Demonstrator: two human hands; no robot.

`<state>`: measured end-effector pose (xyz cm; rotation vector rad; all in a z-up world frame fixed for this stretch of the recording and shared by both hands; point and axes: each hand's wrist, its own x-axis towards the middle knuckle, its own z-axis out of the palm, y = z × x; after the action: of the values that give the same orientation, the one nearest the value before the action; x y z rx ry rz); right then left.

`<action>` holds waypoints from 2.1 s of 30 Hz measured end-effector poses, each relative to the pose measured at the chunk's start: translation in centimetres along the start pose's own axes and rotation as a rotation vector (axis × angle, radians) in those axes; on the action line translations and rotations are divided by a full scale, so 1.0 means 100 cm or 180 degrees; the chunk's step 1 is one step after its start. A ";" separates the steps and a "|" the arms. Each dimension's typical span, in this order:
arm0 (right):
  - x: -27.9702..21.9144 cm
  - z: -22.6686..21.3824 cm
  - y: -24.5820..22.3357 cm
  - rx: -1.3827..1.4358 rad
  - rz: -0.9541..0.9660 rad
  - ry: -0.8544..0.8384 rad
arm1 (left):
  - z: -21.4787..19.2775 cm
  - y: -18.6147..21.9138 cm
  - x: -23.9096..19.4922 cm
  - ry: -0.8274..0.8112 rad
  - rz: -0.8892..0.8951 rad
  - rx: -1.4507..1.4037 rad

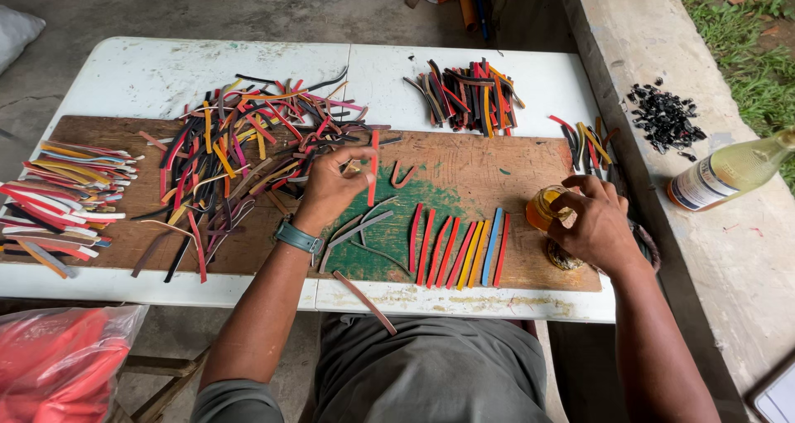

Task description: The person sorts colorful cable strips on a wooden board, picking up individual strips, inspecting them, and placing them into a growing stack. The person repeatedly handles the strips one at a time, aligning them by color and length.

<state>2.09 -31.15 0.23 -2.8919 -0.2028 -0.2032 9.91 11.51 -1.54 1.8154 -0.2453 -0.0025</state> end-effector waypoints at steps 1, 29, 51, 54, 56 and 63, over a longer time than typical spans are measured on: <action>0.000 0.000 -0.001 0.0028 0.0014 -0.0045 | 0.005 -0.001 -0.004 -0.0207 0.0006 0.0009; -0.075 -0.008 -0.121 0.1155 -0.1257 0.1350 | 0.120 0.058 -0.093 -0.1410 -0.0230 -0.3636; -0.070 -0.026 -0.112 0.1019 -0.1725 0.1354 | 0.113 0.059 -0.093 -0.1559 -0.0257 -0.3570; -0.075 -0.025 -0.112 0.0935 -0.1749 0.1534 | 0.114 0.059 -0.091 -0.1548 -0.0197 -0.3549; -0.080 -0.024 -0.113 0.0841 -0.1436 0.1478 | 0.114 0.059 -0.094 -0.1549 -0.0073 -0.3438; -0.070 -0.030 -0.117 0.1187 -0.1586 0.1569 | 0.110 0.065 -0.093 -0.1590 -0.0163 -0.3487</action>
<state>-6.89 -21.49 4.68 -2.2880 -0.7694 -0.8470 -1.66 1.03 0.62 0.7001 -0.4397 -0.5310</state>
